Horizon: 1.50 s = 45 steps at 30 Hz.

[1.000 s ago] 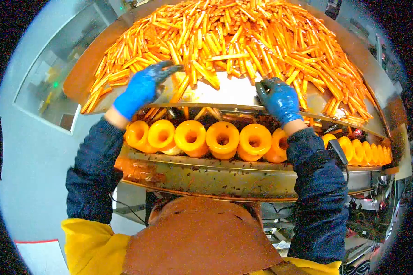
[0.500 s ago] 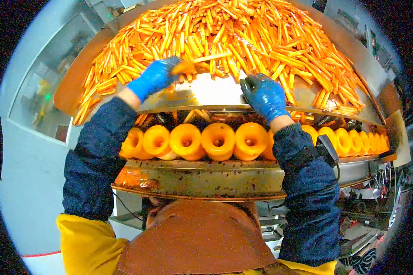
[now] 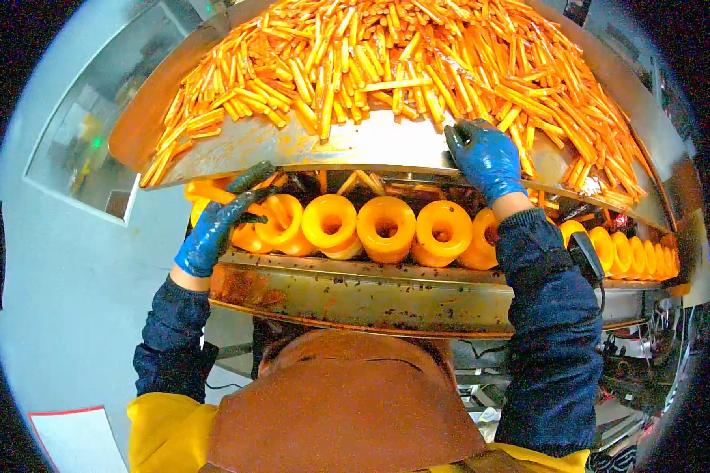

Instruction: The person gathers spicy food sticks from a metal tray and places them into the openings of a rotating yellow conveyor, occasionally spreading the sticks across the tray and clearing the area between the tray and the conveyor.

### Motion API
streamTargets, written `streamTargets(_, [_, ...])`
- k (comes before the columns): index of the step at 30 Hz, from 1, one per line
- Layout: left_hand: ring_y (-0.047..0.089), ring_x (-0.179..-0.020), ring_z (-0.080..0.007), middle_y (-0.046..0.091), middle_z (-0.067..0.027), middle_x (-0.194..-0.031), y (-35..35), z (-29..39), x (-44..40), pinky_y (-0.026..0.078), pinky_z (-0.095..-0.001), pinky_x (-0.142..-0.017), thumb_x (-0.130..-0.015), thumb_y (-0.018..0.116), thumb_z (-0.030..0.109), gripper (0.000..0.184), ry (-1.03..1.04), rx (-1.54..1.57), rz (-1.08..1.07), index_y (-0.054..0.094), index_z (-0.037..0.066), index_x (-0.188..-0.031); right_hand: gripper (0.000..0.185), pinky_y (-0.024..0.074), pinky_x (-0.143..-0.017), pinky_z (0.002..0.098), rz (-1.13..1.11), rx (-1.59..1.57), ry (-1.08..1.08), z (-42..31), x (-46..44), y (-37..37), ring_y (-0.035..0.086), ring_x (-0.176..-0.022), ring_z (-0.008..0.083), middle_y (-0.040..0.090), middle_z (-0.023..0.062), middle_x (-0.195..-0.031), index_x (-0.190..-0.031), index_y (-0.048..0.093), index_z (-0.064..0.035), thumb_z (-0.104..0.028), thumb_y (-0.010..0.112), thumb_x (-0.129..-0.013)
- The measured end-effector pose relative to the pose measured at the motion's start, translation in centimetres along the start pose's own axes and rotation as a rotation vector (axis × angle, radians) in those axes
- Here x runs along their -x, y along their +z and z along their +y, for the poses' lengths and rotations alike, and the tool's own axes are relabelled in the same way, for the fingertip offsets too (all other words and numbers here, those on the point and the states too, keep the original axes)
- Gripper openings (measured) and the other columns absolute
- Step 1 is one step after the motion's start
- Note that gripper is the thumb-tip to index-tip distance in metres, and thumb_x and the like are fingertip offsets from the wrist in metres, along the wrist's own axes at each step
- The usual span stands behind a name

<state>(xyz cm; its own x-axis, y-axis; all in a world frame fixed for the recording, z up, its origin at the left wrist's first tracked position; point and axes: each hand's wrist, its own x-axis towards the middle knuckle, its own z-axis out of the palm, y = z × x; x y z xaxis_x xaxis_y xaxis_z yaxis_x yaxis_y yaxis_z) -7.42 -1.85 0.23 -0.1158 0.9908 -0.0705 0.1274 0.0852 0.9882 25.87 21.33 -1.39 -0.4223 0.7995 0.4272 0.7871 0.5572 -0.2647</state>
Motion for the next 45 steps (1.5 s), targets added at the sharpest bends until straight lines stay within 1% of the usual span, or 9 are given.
streamTargets(5, [0.056,-0.105,-0.016,0.058,-0.0038,-0.115,-1.5,2.2,1.5,0.05,-0.0305,-0.079,-0.088,0.059,0.023,0.038,0.158,0.12,0.264,0.053,0.007,-0.122,0.033,0.0483,-0.076,0.0397,0.039,-0.004,0.005,-0.7,0.2,-0.3,0.061,-0.085,0.0324,0.065,0.0148,-0.091,-0.089,0.067,-0.0062,-0.037,0.056,-0.085])
streamTargets(13, [0.057,-0.098,-0.0142,0.061,-0.0045,-0.109,-3.7,0.1,0.0,0.048,-0.0267,-0.078,-0.084,0.063,0.022,0.033,-0.092,-0.21,0.015,0.06,0.005,-0.112,0.036,0.0492,-0.076,0.0408,0.019,-0.015,0.01,-0.1,0.2,0.0,0.062,-0.084,0.0326,0.065,0.0139,-0.092,-0.091,0.067,-0.0077,-0.04,0.053,-0.085])
streamTargets(18, [0.058,-0.094,-0.0148,0.063,-0.0058,-0.106,-2.0,3.0,-6.4,0.048,-0.0282,-0.082,-0.083,0.062,0.02,0.034,0.123,-0.527,0.051,0.06,0.004,-0.114,0.034,0.0497,-0.075,0.0404,0.004,-0.016,0.005,-0.5,0.1,-0.3,0.062,-0.082,0.0315,0.065,0.0135,-0.09,-0.088,0.068,-0.0078,-0.039,0.055,-0.084])
streamTargets(22, [0.054,-0.11,-0.0307,0.054,-0.0152,-0.124,1.4,4.9,-16.3,0.046,-0.0382,-0.091,-0.076,0.057,0.007,0.055,0.667,-1.436,0.109,0.047,0.015,-0.13,0.033,0.0499,-0.072,0.0408,0.074,-0.001,-0.048,-0.1,0.1,0.1,0.062,-0.08,0.0318,0.065,0.013,-0.087,-0.084,0.068,-0.0078,-0.038,0.055,-0.085])
streamTargets(26, [0.047,-0.118,-0.0326,0.045,-0.0131,-0.134,4.4,7.9,-25.5,0.044,-0.0415,-0.095,-0.073,0.054,0.004,0.066,0.905,-1.546,-0.053,0.04,0.023,-0.135,0.03,0.0498,-0.069,0.0421,0.098,-0.062,-0.047,-0.2,0.2,0.0,0.062,-0.076,0.032,0.065,0.0132,-0.082,-0.081,0.067,-0.0084,-0.036,0.056,-0.085])
streamTargets(30, [0.054,-0.109,-0.0338,0.05,-0.0106,-0.129,8.6,8.1,-29.0,0.049,-0.0412,-0.087,-0.068,0.066,0.007,0.067,0.554,-1.911,-0.287,0.047,0.024,-0.13,0.03,0.0495,-0.067,0.0429,0.1,-0.071,-0.043,-0.3,0.1,-0.2,0.061,-0.074,0.0331,0.063,0.0143,-0.079,-0.076,0.067,-0.0088,-0.035,0.054,-0.085])
streamTargets(33, [0.057,-0.102,-0.0333,0.054,-0.0106,-0.121,9.0,7.8,-29.9,0.05,-0.0417,-0.082,-0.068,0.067,0.009,0.06,0.786,-1.934,-0.313,0.052,0.022,-0.124,0.032,0.0495,-0.067,0.0435,0.091,-0.059,-0.044,-0.3,0.2,-0.4,0.061,-0.073,0.0337,0.063,0.0148,-0.079,-0.077,0.067,-0.0088,-0.036,0.053,-0.086])
streamTargets(39, [0.06,-0.095,-0.027,0.061,-0.0106,-0.098,4.1,7.4,-28.1,0.049,-0.038,-0.081,-0.071,0.065,0.015,0.033,0.992,-1.265,-0.212,0.061,0.013,-0.104,0.029,0.0496,-0.067,0.0423,0.059,-0.074,-0.017,0.0,0.0,-0.2,0.062,-0.074,0.0328,0.064,0.0142,-0.081,-0.079,0.066,-0.0078,-0.035,0.056,-0.085])
streamTargets(45, [0.061,-0.085,-0.0124,0.065,-0.0032,-0.096,-1.9,6.6,-22.2,0.049,-0.0276,-0.078,-0.082,0.065,0.015,0.024,0.514,-0.208,0.247,0.064,0.002,-0.103,0.029,0.0494,-0.071,0.0398,0.053,-0.042,-0.027,-0.1,0.1,-0.2,0.062,-0.078,0.0311,0.065,0.0127,-0.084,-0.084,0.067,-0.0077,-0.035,0.057,-0.085])
